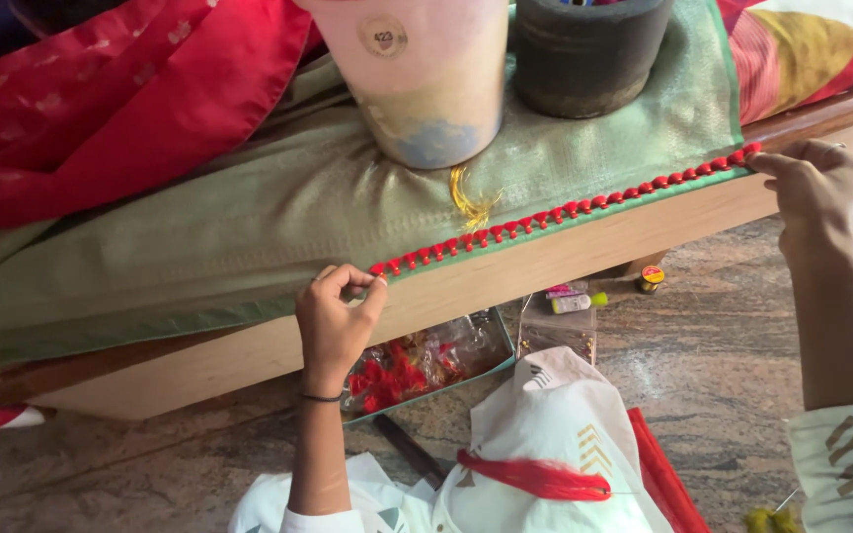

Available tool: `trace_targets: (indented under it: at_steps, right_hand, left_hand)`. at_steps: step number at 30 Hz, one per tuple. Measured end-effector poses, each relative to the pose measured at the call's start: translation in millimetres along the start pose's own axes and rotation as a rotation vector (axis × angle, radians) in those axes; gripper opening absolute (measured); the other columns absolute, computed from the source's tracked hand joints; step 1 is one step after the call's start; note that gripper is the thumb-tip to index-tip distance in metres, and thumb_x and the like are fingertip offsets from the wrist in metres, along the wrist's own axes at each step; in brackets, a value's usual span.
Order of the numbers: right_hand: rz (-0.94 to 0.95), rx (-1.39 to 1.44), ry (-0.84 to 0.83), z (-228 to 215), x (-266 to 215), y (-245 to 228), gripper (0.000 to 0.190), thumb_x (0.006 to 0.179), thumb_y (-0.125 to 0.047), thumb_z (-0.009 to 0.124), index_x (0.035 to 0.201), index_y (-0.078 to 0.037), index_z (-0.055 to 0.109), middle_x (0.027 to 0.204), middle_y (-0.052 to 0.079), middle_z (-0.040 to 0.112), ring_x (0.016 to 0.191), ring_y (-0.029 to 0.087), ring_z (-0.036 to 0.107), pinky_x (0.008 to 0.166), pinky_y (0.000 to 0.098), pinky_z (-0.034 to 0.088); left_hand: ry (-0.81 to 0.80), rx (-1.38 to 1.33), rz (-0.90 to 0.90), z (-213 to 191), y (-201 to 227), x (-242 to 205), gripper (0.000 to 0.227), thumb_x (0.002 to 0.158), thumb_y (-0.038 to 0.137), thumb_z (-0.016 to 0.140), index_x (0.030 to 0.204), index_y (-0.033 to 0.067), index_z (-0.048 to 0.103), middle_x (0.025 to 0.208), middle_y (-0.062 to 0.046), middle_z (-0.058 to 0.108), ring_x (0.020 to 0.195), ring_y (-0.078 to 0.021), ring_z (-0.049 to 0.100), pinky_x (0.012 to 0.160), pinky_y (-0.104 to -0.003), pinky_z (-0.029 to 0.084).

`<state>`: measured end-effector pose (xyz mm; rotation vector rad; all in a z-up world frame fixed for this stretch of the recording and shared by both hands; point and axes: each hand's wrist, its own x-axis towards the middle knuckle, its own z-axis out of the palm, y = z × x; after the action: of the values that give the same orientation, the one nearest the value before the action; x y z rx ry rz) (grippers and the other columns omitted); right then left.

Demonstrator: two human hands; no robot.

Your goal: Sewing and trimming a decorative pom-pom fringe onto the edge of a piece of fabric.

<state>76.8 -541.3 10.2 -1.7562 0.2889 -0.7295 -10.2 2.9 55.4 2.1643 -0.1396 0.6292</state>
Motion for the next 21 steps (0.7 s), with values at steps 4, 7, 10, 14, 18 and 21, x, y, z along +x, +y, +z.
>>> trace_targets:
  at_steps: [4,7,10,14,18,21]
  right_hand:
    - [0.033,0.015,-0.026,1.3,-7.6,-1.4,0.011,0.091,0.000,0.080,0.085,-0.004,0.071,0.085,0.000,0.068,0.074,0.009,0.061,0.072,0.0236,0.052]
    - [0.056,0.007,-0.022,0.3,-8.1,4.1,0.005,0.094,-0.001,0.077,0.090,-0.004,0.074,0.089,0.002,0.070,0.076,0.009,0.063,0.075,0.0236,0.052]
    - [0.080,0.019,-0.036,-1.6,-3.9,14.6,0.002,0.097,-0.003,0.076,0.095,-0.004,0.074,0.092,0.003,0.072,0.080,0.009,0.065,0.078,0.0232,0.052]
    - [0.127,0.102,-0.041,2.0,-5.3,16.4,0.002,0.099,-0.005,0.074,0.098,-0.006,0.073,0.095,0.003,0.073,0.084,0.011,0.067,0.080,0.0234,0.054]
    - [0.146,0.090,-0.018,4.4,-7.3,20.9,0.009,0.102,-0.010,0.077,0.098,-0.004,0.072,0.093,0.003,0.071,0.084,0.012,0.066,0.078,0.0253,0.053]
    - [0.245,0.297,-0.075,3.6,-8.9,33.0,0.014,0.109,-0.013,0.076,0.108,-0.003,0.066,0.100,0.005,0.069,0.091,0.015,0.068,0.082,0.0285,0.056]
  left_hand:
    - [-0.009,0.010,-0.008,-2.5,0.3,0.8,0.015,0.081,0.017,0.077,0.076,0.0031,0.071,0.072,-0.008,0.069,0.067,-0.0187,0.067,0.064,-0.034,0.051]
    - [-0.011,-0.010,0.001,-3.5,0.9,-0.3,0.015,0.081,0.016,0.076,0.077,0.0029,0.071,0.072,-0.008,0.068,0.068,-0.0185,0.068,0.065,-0.033,0.051]
    - [-0.004,-0.033,0.004,-2.6,-0.9,-0.7,0.015,0.081,0.016,0.076,0.077,0.0028,0.071,0.072,-0.007,0.069,0.068,-0.0180,0.068,0.065,-0.033,0.051]
    - [-0.016,-0.012,-0.010,-1.5,-3.1,1.7,0.016,0.081,0.016,0.077,0.076,0.0024,0.071,0.071,-0.008,0.068,0.066,-0.0181,0.067,0.064,-0.033,0.051]
    - [0.003,-0.020,0.021,-2.5,-3.3,-1.4,0.015,0.082,0.016,0.077,0.077,0.0029,0.071,0.071,-0.008,0.067,0.066,-0.0176,0.068,0.063,-0.032,0.051]
    - [0.008,-0.047,0.076,-0.4,-10.4,-11.1,0.015,0.084,0.015,0.077,0.078,0.0032,0.071,0.074,-0.007,0.067,0.067,-0.0158,0.067,0.059,-0.030,0.049]
